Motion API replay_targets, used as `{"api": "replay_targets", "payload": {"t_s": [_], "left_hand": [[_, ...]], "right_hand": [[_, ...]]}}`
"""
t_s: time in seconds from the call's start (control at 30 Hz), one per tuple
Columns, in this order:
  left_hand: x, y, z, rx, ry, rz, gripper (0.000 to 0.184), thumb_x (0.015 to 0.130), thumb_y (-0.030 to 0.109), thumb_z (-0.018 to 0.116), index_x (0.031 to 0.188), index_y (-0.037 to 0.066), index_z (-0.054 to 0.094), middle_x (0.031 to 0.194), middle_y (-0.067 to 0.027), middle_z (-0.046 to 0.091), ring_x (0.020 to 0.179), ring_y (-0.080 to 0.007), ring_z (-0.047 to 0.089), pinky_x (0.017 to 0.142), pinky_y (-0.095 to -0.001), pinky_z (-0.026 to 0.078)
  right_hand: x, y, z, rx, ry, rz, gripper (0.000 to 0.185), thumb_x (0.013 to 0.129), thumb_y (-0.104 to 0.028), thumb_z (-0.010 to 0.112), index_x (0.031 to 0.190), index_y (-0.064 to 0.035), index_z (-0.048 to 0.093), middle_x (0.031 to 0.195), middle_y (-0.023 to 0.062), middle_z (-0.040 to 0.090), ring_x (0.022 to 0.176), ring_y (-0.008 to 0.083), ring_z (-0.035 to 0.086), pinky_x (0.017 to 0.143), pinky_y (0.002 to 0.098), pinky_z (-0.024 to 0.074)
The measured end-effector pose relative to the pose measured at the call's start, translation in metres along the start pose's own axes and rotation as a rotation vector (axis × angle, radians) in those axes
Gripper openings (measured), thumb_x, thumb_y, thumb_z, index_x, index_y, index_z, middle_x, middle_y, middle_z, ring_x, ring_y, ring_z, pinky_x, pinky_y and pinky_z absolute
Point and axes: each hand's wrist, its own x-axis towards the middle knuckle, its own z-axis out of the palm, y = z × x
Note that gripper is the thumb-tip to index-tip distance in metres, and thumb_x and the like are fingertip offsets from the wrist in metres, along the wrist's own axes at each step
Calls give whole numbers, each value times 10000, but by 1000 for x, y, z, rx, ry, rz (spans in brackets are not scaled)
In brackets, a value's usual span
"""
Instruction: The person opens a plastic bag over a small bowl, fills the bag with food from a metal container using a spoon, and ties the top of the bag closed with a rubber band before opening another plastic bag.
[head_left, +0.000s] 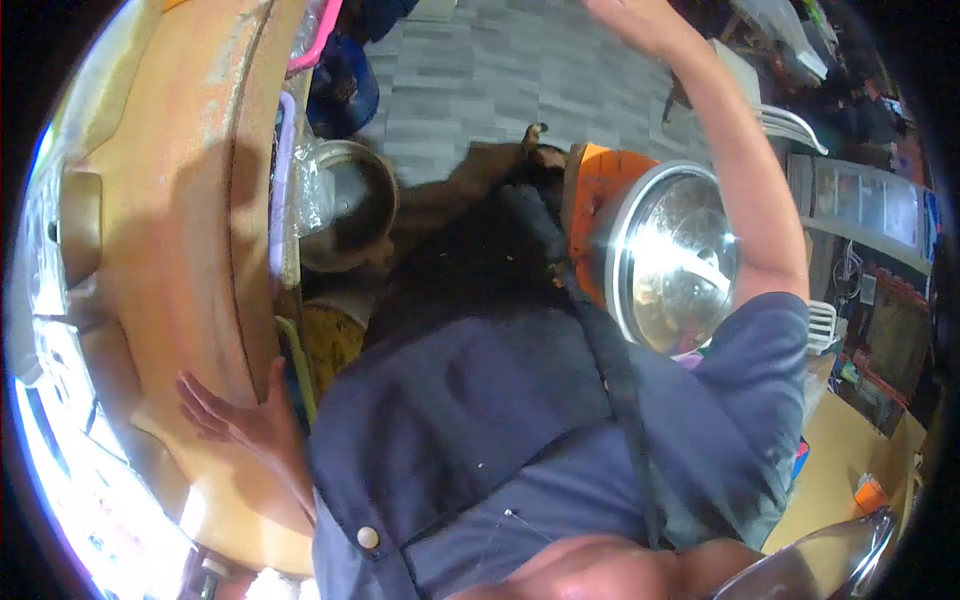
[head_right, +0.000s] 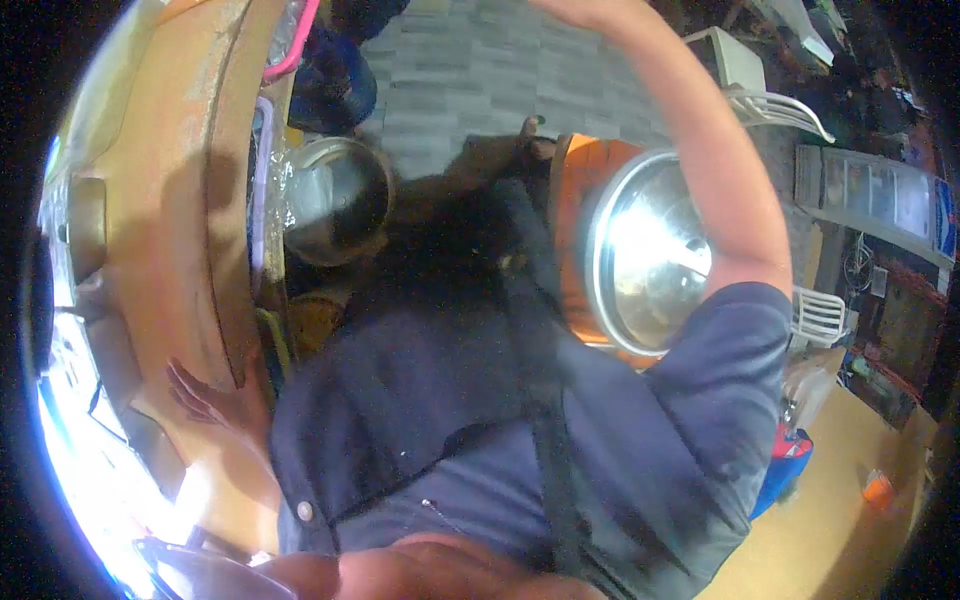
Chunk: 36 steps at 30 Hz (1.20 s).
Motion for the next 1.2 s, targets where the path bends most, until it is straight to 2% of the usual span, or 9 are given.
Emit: {"api": "replay_targets", "payload": {"t_s": [0.13,0.27,0.4,0.47,0.57,0.9,1.0,1.17,1.2], "left_hand": [[-1,3,2,30,-23,-61,1059,558,525,789,1406,155,274,1434,-118,298,1331,-389,203,1042,-599,131],[2,-1,2,12,-78,-25,1064,550,499,801,1408,158,272,1439,-113,294,1334,-387,197,1044,-603,122],[0,1,6,33,-70,-46,1072,537,490,808,1407,160,276,1441,-129,281,1342,-387,176,1044,-606,108],[-3,2,6,12,-47,-89,1068,538,501,801,1406,163,279,1447,-139,261,1350,-386,153,1048,-605,89],[-3,2,1,5,-104,-139,1051,552,533,778,1405,175,279,1460,-146,214,1359,-378,118,1060,-598,46],[-4,15,-13,58,36,-246,811,689,577,656,1354,202,383,1428,-106,252,1352,-346,151,1079,-570,86],[-6,12,-9,42,71,-276,760,717,533,658,1345,196,396,1415,-113,273,1340,-349,183,1081,-549,131],[-10,6,-5,4,166,-346,695,736,446,673,1318,162,420,1376,-138,329,1307,-360,252,1067,-521,213],[-11,5,-3,-1,179,-338,687,734,434,677,1310,153,428,1368,-143,339,1300,-362,263,1063,-520,222]], "right_hand": [[12,-7,-6,162,109,75,502,924,-371,439,1284,-23,410,1327,275,306,1243,392,343,1030,404,302],[11,-9,5,69,158,-71,505,924,-370,441,1284,-17,408,1312,283,322,1241,401,340,1027,414,308],[19,-29,19,154,-1,-20,498,927,-357,441,1282,-10,399,1340,276,291,1266,392,308,1041,420,285],[39,-56,23,164,40,-163,483,896,-319,490,1257,-2,437,1330,269,346,1247,375,355,1021,425,315],[80,-103,57,296,152,-507,459,848,-361,569,1242,-137,495,1258,222,434,1222,372,381,991,454,333],[151,-311,72,426,56,-1089,415,837,-258,603,1213,-104,515,1249,226,455,1164,377,442,953,411,390],[166,-382,97,434,6,-1342,312,835,-273,577,1091,-94,578,1083,165,568,949,330,587,832,427,470],[244,-492,179,395,74,-1225,289,810,-181,624,1053,-30,582,881,141,648,694,308,615,671,388,502],[260,-514,185,278,-151,-1102,346,803,-209,612,1086,-16,571,993,174,605,837,317,582,759,398,474]]}}
